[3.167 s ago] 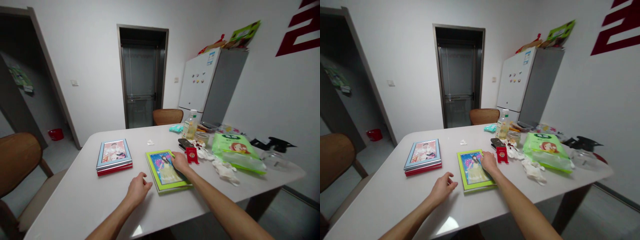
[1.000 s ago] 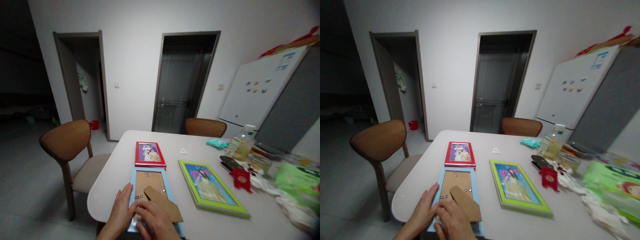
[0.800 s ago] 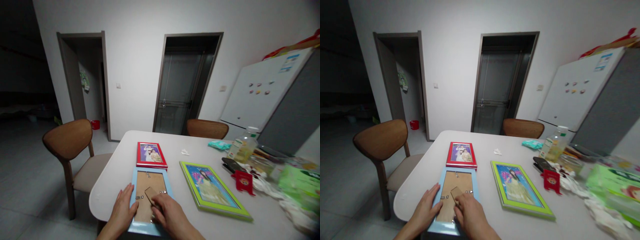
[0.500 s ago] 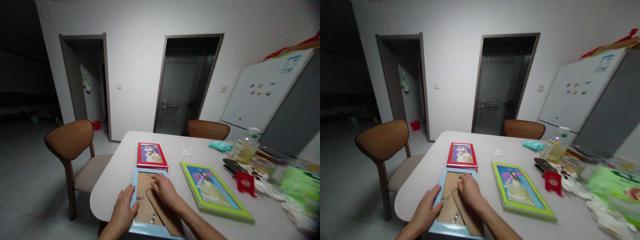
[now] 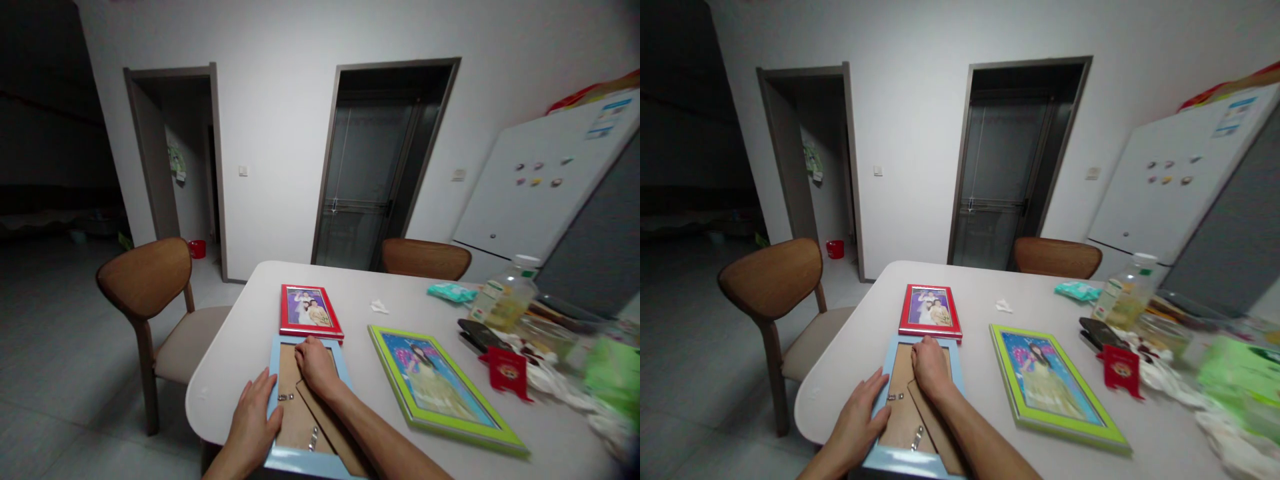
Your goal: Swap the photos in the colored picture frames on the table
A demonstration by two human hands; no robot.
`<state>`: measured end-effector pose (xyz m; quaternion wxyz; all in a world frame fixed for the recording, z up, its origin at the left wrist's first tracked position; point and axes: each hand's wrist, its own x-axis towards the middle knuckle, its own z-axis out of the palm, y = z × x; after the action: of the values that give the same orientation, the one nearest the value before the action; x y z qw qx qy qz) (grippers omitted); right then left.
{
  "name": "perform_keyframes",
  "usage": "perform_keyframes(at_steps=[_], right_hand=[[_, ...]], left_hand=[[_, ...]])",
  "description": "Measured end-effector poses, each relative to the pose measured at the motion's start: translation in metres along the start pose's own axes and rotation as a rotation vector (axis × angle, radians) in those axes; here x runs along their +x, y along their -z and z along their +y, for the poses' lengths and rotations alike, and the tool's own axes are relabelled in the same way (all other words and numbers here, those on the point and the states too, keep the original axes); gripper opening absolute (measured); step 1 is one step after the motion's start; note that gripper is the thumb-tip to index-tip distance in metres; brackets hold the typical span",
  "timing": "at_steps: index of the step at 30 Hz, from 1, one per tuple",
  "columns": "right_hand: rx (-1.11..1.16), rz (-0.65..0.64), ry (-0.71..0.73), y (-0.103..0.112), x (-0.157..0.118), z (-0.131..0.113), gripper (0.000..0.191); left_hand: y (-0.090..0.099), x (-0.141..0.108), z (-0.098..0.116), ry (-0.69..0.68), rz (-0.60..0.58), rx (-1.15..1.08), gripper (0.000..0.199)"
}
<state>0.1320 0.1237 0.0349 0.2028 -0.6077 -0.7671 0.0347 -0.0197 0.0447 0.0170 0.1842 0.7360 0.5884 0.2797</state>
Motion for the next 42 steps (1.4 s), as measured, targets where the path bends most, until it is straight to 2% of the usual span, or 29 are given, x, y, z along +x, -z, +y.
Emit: perform_keyframes(at_steps=[6, 11, 23, 34, 42], right_hand=[[0.110, 0.089, 0.175, 0.006, -0.030, -0.009, 0.019], [0.193, -0.095, 0.320, 0.010, -0.042, -0.015, 0.015], [0.233, -0.134, 0.344, 0.018, -0.056, -0.014, 0.016], [0.260, -0.178, 0.345, 0.015, -0.051, -0.015, 0.016], [0.279, -0.145, 0.330, 0.018, -0.055, -0.019, 0.012]], left_hand=[[-0.002, -0.002, -0.004, -0.007, 0.023, -0.013, 0.048], [-0.002, -0.002, -0.002, -0.017, 0.020, 0.041, 0.047], [-0.002, -0.001, -0.001, -0.023, 0.008, 0.081, 0.046], [-0.004, -0.001, -0.003, -0.026, -0.012, 0.134, 0.047], [-0.001, -0.002, 0.000, -0.023, -0.026, 0.132, 0.047]])
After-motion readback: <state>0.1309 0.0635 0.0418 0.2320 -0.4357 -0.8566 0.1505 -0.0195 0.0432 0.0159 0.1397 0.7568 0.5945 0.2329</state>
